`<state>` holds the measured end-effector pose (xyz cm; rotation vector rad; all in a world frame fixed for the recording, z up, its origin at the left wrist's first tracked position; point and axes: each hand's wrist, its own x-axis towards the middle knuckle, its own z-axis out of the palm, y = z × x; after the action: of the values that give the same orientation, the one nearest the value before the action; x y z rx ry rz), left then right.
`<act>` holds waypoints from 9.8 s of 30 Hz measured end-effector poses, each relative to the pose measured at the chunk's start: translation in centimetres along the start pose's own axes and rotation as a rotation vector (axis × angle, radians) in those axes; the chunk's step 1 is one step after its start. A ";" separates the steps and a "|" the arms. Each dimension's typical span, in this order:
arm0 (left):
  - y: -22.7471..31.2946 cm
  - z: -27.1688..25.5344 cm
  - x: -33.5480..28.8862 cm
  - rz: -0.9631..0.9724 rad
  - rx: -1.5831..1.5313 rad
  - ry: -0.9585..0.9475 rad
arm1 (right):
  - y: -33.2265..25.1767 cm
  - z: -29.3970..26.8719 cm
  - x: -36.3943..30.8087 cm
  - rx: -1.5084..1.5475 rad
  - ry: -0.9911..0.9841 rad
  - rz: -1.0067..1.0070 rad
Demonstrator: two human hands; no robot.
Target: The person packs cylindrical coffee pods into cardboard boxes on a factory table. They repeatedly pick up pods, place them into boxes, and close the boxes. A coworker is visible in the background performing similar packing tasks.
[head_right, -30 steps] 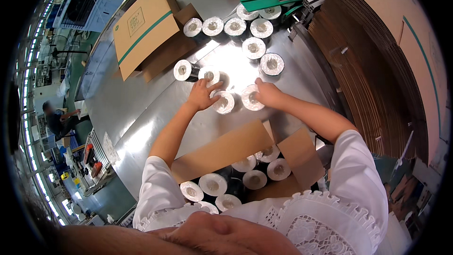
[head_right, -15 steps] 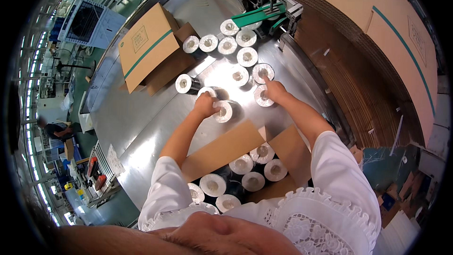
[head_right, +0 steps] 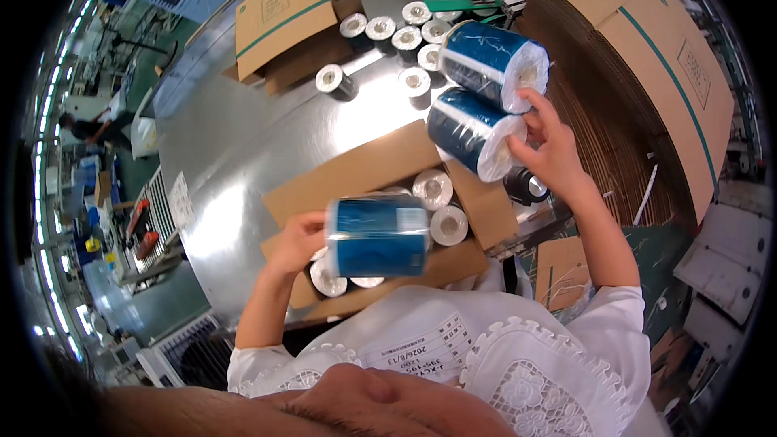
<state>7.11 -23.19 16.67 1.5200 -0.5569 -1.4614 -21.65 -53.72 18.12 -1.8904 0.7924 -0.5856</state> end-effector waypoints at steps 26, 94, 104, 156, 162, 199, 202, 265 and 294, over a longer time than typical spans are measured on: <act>-21.2 -10.9 -11.6 -0.121 0.693 1.019 | 8.8 4.8 -9.2 -0.755 -0.064 0.248; -8.9 3.7 30.7 0.367 0.978 0.347 | 17.8 18.5 -4.0 0.272 -0.017 0.691; -1.9 11.9 16.7 0.646 0.906 0.509 | 7.8 14.6 -0.9 0.601 -0.104 0.437; -0.1 17.5 3.9 0.702 0.836 0.329 | 1.9 7.6 -11.0 0.296 -0.012 0.102; 0.3 18.4 2.1 0.817 0.780 0.480 | 0.5 9.0 -14.7 0.386 0.026 0.158; -4.0 19.1 -3.9 1.677 0.775 0.349 | -5.1 8.6 -22.1 0.303 0.384 -0.279; -3.7 19.1 -4.0 1.697 0.792 0.324 | -5.2 7.8 -22.8 0.544 0.273 -0.255; -5.6 17.9 -2.7 0.787 0.117 -0.115 | -4.7 5.7 -22.7 0.459 0.147 -0.125; -6.9 18.7 -1.8 0.627 0.290 0.003 | -5.9 3.3 -23.6 -0.173 0.304 -0.479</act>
<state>-12.71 -24.13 14.30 1.3814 -1.1624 -0.9164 -33.64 -32.44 20.75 -2.1977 0.5887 -1.1541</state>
